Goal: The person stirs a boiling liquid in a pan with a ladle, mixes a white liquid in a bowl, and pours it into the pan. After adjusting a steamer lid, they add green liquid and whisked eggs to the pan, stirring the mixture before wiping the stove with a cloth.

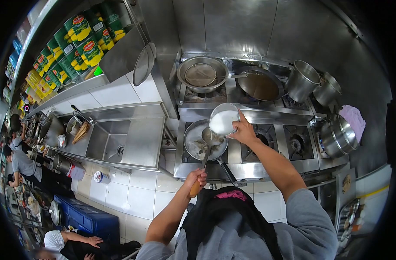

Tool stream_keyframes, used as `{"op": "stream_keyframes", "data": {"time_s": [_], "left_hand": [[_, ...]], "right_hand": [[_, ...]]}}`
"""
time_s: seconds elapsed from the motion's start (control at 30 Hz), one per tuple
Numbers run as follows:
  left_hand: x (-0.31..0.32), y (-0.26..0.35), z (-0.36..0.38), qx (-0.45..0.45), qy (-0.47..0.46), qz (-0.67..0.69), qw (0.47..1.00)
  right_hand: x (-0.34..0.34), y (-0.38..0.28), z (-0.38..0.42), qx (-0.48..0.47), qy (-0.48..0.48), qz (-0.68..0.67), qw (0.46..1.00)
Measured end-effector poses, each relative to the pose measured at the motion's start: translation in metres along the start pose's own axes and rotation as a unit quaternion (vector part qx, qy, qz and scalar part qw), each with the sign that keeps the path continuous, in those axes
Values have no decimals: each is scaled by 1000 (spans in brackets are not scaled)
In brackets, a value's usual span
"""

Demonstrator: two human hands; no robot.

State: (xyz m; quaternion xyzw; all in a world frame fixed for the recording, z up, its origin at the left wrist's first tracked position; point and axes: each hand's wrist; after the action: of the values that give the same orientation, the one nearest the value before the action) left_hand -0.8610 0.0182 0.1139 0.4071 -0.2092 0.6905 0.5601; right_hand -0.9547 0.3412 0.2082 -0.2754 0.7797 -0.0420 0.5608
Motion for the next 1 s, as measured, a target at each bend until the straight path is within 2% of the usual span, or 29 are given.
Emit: {"op": "stream_keyframes", "data": {"time_s": [0.1, 0.17, 0.2, 0.27, 0.3, 0.4, 0.43, 0.5, 0.73, 0.77, 0.87, 0.9, 1.0], "left_hand": [[7, -4, 26, -13, 6, -24, 1000], [13, -6, 48, -13, 67, -108, 992], [9, -6, 55, -13, 68, -108, 992], [0, -6, 69, 0, 145, -223, 964], [-2, -5, 78, 0, 145, -223, 964], [-8, -2, 99, 6, 244, -343, 907], [-10, -1, 104, 6, 245, -343, 907], [-7, 0, 115, 44, 301, -423, 853], [-37, 4, 73, 153, 361, -484, 782], [-41, 4, 61, 153, 360, -484, 783], [-50, 0, 19, 155, 315, -348, 869], [-49, -2, 9, 155, 315, -347, 870], [-32, -4, -7, 128, 198, -252, 938]], "right_hand": [[-2, -3, -2, 3, -6, -1, 1000], [-2, -4, -2, 3, -7, -1, 1000], [-2, -4, -2, -5, -4, 2, 1000], [-2, -4, -1, -13, 0, 4, 1000], [-1, -3, -1, -13, 0, 5, 1000], [2, -3, -1, -12, 0, 8, 1000], [2, -2, -1, -11, -1, 11, 1000], [1, -5, 0, -15, 10, 8, 1000], [3, -6, 0, -39, 35, 15, 999], [2, -7, -1, -39, 34, 16, 999], [0, -8, -3, -12, -3, -10, 1000], [1, -8, -3, -18, 0, -11, 1000], [1, -9, -4, -15, -4, -19, 1000]]}}
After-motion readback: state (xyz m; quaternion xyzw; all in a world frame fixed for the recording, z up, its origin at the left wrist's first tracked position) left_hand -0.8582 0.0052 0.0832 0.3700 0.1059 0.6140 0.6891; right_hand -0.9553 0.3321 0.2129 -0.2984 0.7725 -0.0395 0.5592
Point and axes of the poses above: each hand's wrist, its own z-axis away from the middle knuckle, its own x-axis out of the palm, y = z × x, and after that the axes turned 14 degrees about -x, right-handed
